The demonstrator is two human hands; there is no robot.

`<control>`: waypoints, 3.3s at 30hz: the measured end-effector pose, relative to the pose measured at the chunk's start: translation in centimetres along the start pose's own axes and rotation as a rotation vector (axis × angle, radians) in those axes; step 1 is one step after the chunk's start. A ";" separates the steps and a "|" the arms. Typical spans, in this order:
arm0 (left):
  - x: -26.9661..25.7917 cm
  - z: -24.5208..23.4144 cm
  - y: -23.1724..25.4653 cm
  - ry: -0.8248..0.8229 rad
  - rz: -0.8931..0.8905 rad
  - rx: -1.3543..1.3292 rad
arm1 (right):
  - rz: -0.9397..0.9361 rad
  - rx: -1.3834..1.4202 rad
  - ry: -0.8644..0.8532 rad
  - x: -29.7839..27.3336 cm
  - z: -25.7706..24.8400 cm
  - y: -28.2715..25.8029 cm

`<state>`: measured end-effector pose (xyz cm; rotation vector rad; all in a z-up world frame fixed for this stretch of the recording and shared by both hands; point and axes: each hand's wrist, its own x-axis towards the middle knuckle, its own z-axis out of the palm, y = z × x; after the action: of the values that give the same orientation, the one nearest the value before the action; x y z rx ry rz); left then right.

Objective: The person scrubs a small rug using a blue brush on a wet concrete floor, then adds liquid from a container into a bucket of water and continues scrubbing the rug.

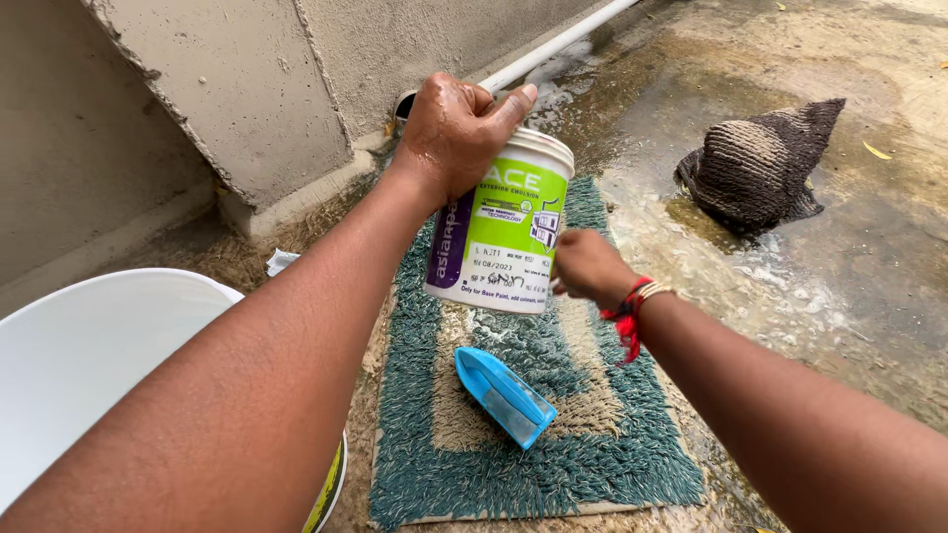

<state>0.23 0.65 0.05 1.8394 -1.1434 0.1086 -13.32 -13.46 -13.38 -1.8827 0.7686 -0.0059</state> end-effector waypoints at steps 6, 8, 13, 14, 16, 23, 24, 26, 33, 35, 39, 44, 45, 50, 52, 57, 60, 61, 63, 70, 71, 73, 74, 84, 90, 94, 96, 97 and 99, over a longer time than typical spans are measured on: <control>-1.0 -0.3 -1.0 -0.014 0.144 0.167 | -0.113 -0.982 -0.551 -7.5 8.2 2.5; -1.0 -0.6 -1.5 -0.021 0.116 0.152 | -0.172 -1.017 -0.518 -6.3 9.4 3.6; -0.8 -0.8 -2.5 -0.112 -0.013 0.049 | -0.542 -0.651 -0.095 4.6 8.2 9.1; -0.8 -0.7 -2.5 -0.125 -0.035 0.041 | -0.539 -0.570 -0.053 6.9 7.7 10.1; -0.7 -0.1 -2.4 -0.149 -0.077 0.034 | -0.768 -0.472 -0.118 9.7 7.2 11.6; -1.9 0.6 -1.5 -0.218 -0.367 -0.053 | -0.219 -0.139 0.037 7.5 7.3 12.4; -2.2 0.5 -1.4 -0.229 -0.468 -0.159 | -0.166 0.134 0.021 6.8 7.1 12.3; -1.4 0.6 -0.8 -0.226 -0.639 -0.311 | -0.190 0.113 0.007 6.7 5.9 10.1; 0.8 2.8 -2.5 -0.149 -0.910 -0.808 | -0.211 -0.334 -0.194 5.3 1.1 1.1; 1.0 3.3 -3.2 -0.099 -0.976 -0.873 | -0.157 -0.293 -0.212 5.8 -0.5 -0.9; 0.8 4.0 -4.3 -0.203 -1.177 -0.954 | -0.115 -0.375 -0.298 5.5 0.0 -1.6; 0.0 3.4 -4.6 -0.146 -1.172 -0.993 | -0.105 -0.427 -0.296 5.0 -1.5 -1.7; 0.0 2.5 -4.3 -0.170 -1.108 -0.978 | -0.107 -0.396 -0.257 5.6 -2.8 -2.8; -0.2 -4.7 -2.0 0.076 -0.826 -0.609 | -0.145 -0.635 -0.203 5.0 0.8 -1.0; -0.3 -8.6 -0.8 0.121 -0.671 -0.296 | -0.128 -0.800 -0.173 4.2 2.9 1.2; -1.8 -16.9 2.3 -0.014 -0.668 0.123 | 0.063 -0.838 -0.115 0.8 7.3 4.3; -3.0 -20.5 3.3 -0.209 -0.850 0.572 | 0.148 -0.839 -0.104 -1.6 9.4 5.3; -3.9 -20.9 2.9 -0.252 -0.850 0.650 | 0.145 -0.809 -0.061 -1.8 9.9 5.6; -5.5 -21.2 1.5 -0.339 -0.849 0.804 | 0.139 -0.753 0.024 -1.6 10.4 6.3; -7.5 -26.6 -4.9 -0.232 -0.972 0.845 | 0.012 -0.637 0.128 -0.1 8.7 6.0; -8.0 -27.3 -5.7 -0.265 -0.969 0.854 | -0.004 -0.668 0.108 -0.4 8.6 5.6; -8.4 -27.8 -6.3 -0.340 -1.006 0.881 | 0.004 -0.695 0.077 -1.0 8.8 5.1; -8.5 -28.1 -6.2 -0.381 -1.047 0.897 | 0.028 -0.691 0.066 -1.3 9.0 4.8; -14.1 -27.0 -7.3 -0.950 -1.357 0.684 | 0.114 -0.749 -0.044 -2.7 9.6 3.0; -12.9 -23.7 -5.4 -0.780 -1.258 0.805 | 0.128 -0.793 -0.059 -2.2 9.7 4.1; -9.2 -18.8 -1.3 -0.832 -0.786 1.240 | 0.035 -0.744 0.017 -1.7 10.2 4.6; -8.5 -16.8 1.3 -0.685 -0.754 1.088 | -0.030 -0.697 0.080 -1.4 10.8 4.9; -8.1 -15.9 2.3 -0.612 -0.715 1.051 | -0.051 -0.689 0.101 -1.3 11.0 4.9; -7.3 -13.1 3.1 -0.596 -0.628 0.960 | -0.089 -0.676 0.139 -1.4 11.7 4.8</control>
<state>-1.29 14.74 5.71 3.1652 -0.8684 -0.3344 -12.82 -4.22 -22.16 -2.5788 0.8453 0.0768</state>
